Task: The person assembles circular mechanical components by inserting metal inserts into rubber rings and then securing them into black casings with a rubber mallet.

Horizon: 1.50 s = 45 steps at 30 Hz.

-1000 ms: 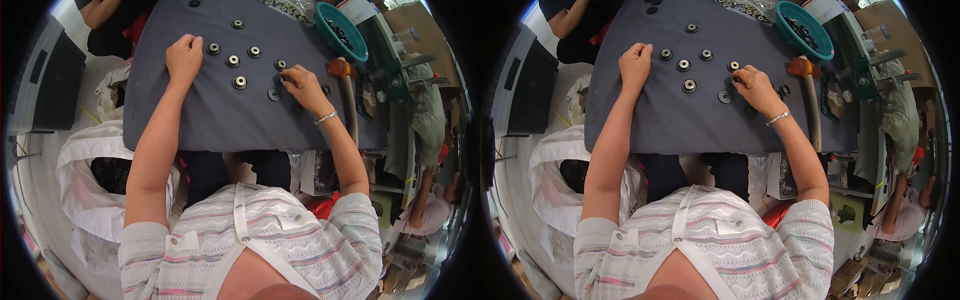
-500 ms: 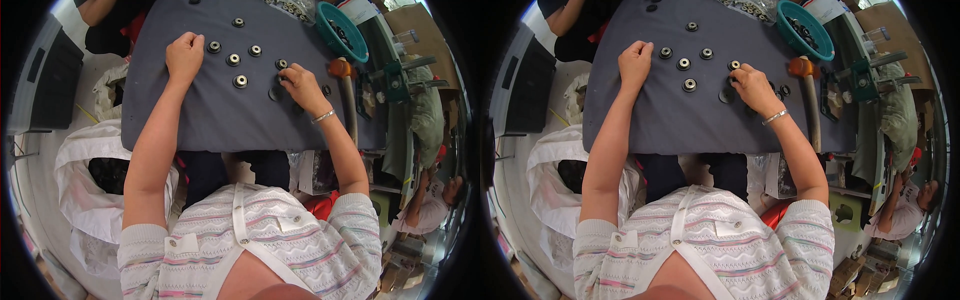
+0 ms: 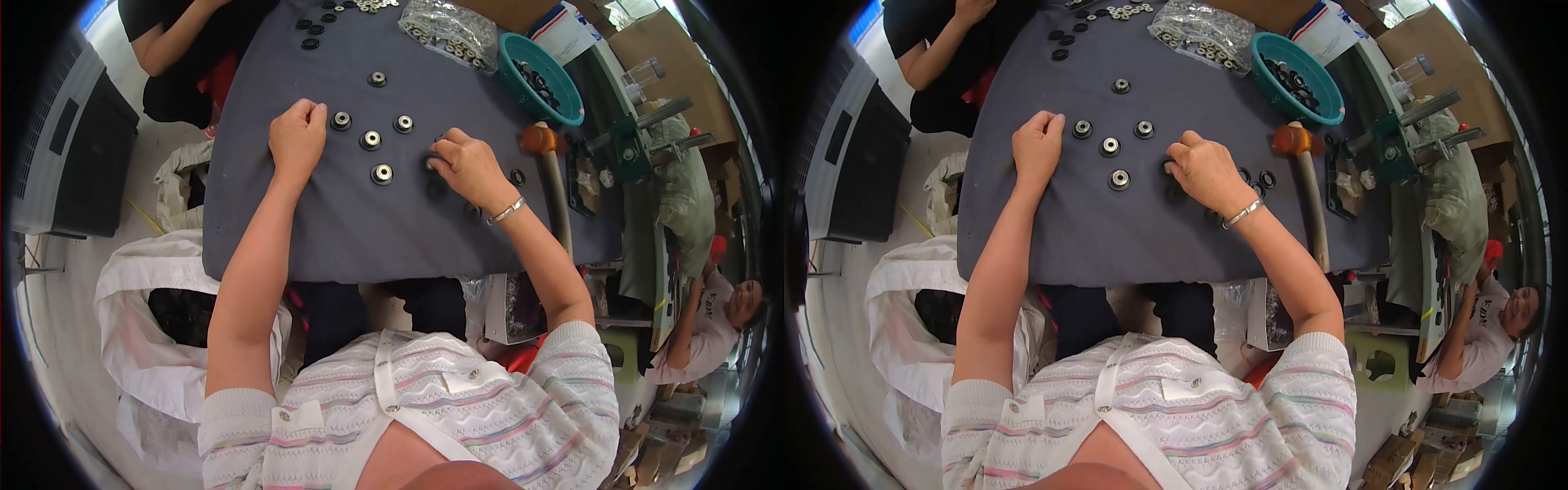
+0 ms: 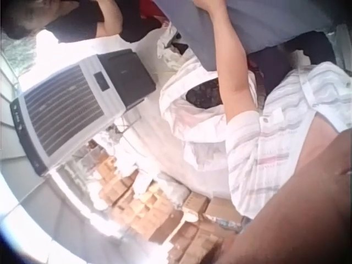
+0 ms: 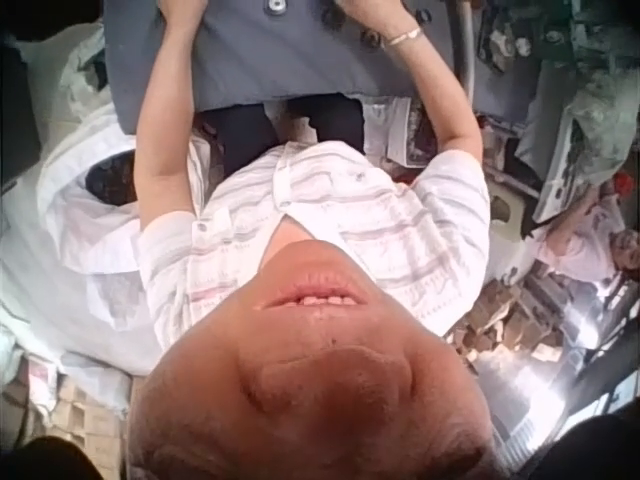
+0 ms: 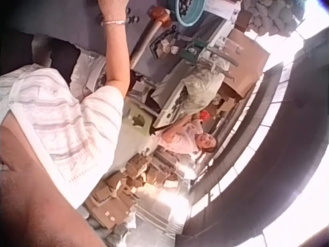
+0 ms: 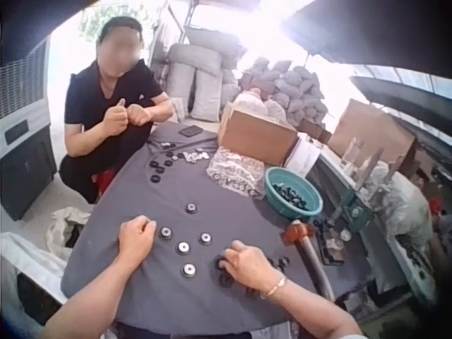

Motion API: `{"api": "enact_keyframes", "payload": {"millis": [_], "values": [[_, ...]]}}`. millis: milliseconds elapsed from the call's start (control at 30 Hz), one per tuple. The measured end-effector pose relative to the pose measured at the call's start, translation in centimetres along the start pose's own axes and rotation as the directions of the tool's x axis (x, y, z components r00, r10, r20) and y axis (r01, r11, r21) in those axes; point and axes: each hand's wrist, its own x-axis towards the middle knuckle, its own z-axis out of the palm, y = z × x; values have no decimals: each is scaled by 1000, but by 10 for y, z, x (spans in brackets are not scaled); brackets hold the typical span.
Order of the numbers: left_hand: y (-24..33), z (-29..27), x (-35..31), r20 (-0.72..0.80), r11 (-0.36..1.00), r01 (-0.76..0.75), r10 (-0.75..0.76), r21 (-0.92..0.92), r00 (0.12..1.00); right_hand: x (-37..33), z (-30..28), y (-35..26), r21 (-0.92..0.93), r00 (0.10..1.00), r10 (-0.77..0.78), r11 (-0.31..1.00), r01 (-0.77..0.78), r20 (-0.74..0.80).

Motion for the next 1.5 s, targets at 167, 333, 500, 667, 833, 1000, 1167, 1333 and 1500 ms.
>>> {"api": "enact_keyframes", "payload": {"millis": [167, 333, 500, 667, 833, 1000, 1167, 1333, 1500], "values": [[7, -3, -1, -13, 1000, 11, -11, -17, 1000, 63, -12, 78, -38, 942, 100, 992, -119, -320], [7, 0, -2, -7, 999, -4, 4, -39, 1000, 129, 25, 179, -139, 820, 478, 831, -538, -316], [2, 4, -3, -33, 998, -40, 38, -40, 999, 157, 47, 214, -214, 722, 564, 709, -672, -400], [8, 2, 2, -29, 998, -16, 14, -58, 999, 161, 47, 223, -307, 793, 489, 741, -597, -362], [3, 5, 2, -17, 998, -24, 23, -58, 1000, 126, 30, 189, -334, 844, 382, 793, -509, -377], [2, 4, 1, -27, 999, -39, 39, -3, 999, 37, -19, 75, 437, 925, 380, 828, -352, 24], [1, 4, 1, -21, 998, -50, 50, 26, 999, -27, -27, 2, 438, 961, 204, 858, -267, 185], [1, 5, 2, -11, 1000, -28, 28, 7, 1000, -39, -12, -14, 342, 971, 138, 919, -199, 194], [-3, 5, 1, -22, 1000, -21, 21, -7, 1000, -37, -4, -17, 309, 975, 131, 933, -183, 181]]}}
